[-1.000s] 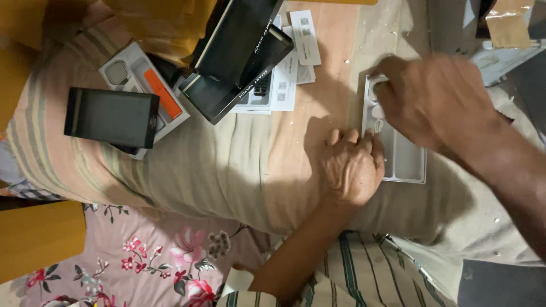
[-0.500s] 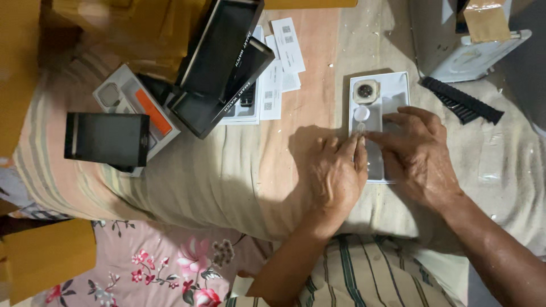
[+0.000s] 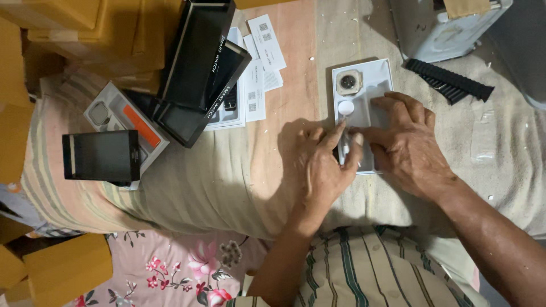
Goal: The person packs smartwatch retail boxes on a bed. They place a smartwatch into a white inner tray, add the charging cable and watch strap, position a paper manual, close the box, and stack the finished boxes with others on the bed.
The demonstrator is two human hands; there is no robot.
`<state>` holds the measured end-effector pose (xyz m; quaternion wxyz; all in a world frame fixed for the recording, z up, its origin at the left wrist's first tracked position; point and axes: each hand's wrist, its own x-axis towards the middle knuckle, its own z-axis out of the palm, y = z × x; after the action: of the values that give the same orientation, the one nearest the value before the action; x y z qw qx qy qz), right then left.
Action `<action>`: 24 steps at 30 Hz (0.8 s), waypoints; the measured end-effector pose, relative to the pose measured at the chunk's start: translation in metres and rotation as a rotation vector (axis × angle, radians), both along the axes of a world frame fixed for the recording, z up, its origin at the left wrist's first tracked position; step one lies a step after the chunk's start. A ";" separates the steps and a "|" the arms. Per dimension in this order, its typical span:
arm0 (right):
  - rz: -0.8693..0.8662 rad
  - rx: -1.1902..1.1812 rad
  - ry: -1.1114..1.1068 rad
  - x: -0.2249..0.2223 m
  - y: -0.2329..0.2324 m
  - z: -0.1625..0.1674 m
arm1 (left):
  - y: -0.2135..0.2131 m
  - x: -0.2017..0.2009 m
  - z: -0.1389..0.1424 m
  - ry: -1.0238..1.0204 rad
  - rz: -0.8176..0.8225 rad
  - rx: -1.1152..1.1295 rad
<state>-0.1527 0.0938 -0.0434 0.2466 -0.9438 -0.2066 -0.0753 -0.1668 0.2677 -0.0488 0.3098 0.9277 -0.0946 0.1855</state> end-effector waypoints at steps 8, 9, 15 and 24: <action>0.008 -0.045 0.030 0.001 -0.001 -0.001 | 0.020 -0.007 0.000 -0.026 -0.194 0.016; 0.009 -0.050 0.033 0.001 -0.001 -0.001 | 0.021 -0.008 -0.001 -0.022 -0.199 0.013; 0.065 0.086 0.058 0.003 -0.002 -0.003 | 0.020 -0.007 -0.002 -0.022 -0.211 0.101; 0.055 0.237 -0.076 -0.006 -0.004 -0.010 | 0.004 -0.005 -0.006 0.083 -0.170 0.268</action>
<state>-0.1589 0.0898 -0.0535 0.3502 -0.8986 -0.2315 -0.1278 -0.1719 0.2717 -0.0544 0.2016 0.9562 -0.1837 0.1060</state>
